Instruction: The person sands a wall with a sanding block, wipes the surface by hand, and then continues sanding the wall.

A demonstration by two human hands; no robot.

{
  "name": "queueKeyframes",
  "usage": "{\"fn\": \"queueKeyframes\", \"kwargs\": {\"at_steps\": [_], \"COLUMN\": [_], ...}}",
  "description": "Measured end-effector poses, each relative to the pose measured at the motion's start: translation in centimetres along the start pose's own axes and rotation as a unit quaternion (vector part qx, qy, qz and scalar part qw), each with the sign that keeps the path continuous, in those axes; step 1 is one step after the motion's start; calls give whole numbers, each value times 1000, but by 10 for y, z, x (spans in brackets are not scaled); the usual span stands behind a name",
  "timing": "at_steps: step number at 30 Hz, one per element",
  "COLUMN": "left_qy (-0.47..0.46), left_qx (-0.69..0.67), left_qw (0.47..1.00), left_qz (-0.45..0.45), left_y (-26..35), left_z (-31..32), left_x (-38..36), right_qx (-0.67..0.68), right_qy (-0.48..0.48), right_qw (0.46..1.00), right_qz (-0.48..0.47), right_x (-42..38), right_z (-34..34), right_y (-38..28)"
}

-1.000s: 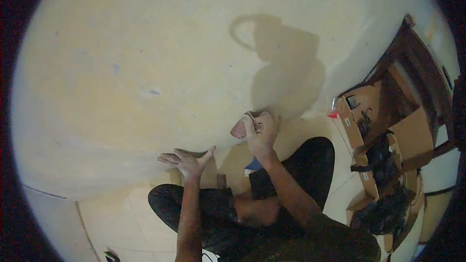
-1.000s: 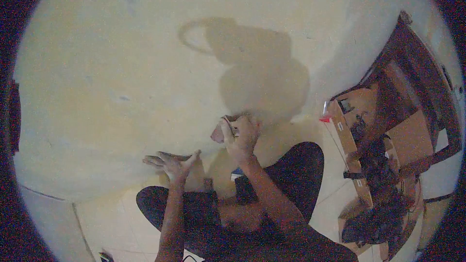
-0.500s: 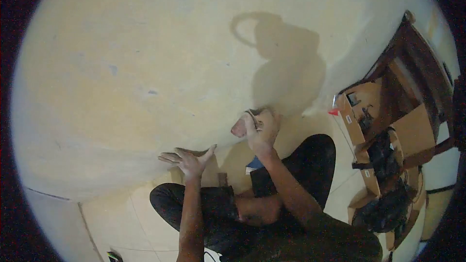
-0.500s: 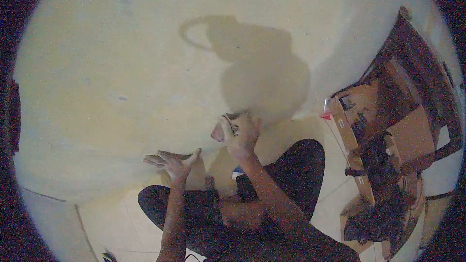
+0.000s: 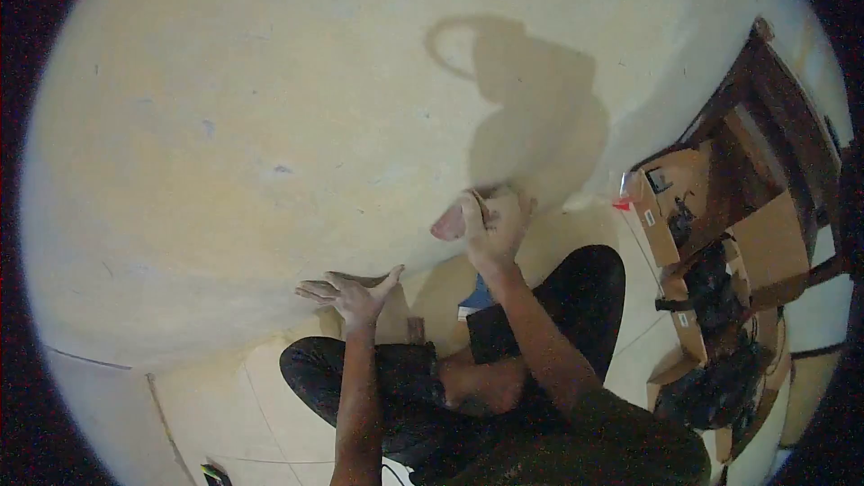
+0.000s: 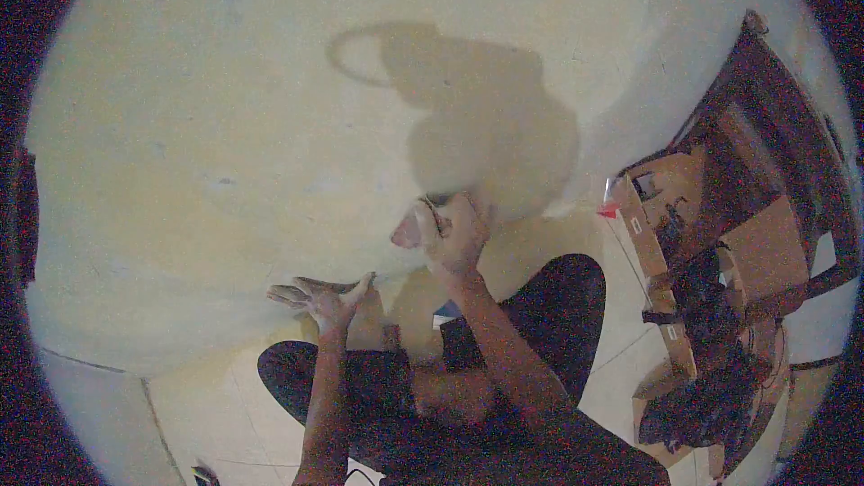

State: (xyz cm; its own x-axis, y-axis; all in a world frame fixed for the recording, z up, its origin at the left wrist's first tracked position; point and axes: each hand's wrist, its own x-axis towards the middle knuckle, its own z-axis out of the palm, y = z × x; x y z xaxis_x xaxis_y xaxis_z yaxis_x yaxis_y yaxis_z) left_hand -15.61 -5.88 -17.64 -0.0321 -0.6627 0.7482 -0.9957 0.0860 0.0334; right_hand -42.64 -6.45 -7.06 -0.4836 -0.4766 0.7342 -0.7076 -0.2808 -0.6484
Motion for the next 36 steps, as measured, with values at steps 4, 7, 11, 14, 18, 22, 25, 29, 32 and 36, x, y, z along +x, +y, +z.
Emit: {"fn": "queueKeyframes", "kwargs": {"at_steps": [4,7,11,14,18,22,25,29,32,36], "left_qy": [19,13,20,20,3,19,16,21,14,18], "left_qx": [1,8,-1,-9,-12,-12,-9,-9,-2,-6], "left_qw": [1000,1000,1000,1000,1000,1000,1000,1000,1000,1000], "left_qz": [11,13,9,20,-3,18,19,11,10,13], "left_y": [0,0,-1,1,0,1,1,1,3,-1], "left_z": [0,-2,4,-1,2,-3,0,0,-4,0], "left_x": [4,0,-2,3,-2,7,6,2,3,1], "right_qx": [13,39,101,27,61,77,96,38,-15,20], "right_qy": [14,27,76,17,3,54,84,84,14,80], "right_qw": [1000,999,991,999,997,996,991,995,1000,995], "right_qz": [2,-25,-37,20,39,3,-42,-47,11,-54], "right_x": [14,68,77,33,-1,88,103,60,15,59], "right_z": [0,-10,0,-5,0,-10,-2,-3,-9,-3], "right_y": [-17,-61,-59,-29,-5,-71,-73,-44,-21,-48]}}
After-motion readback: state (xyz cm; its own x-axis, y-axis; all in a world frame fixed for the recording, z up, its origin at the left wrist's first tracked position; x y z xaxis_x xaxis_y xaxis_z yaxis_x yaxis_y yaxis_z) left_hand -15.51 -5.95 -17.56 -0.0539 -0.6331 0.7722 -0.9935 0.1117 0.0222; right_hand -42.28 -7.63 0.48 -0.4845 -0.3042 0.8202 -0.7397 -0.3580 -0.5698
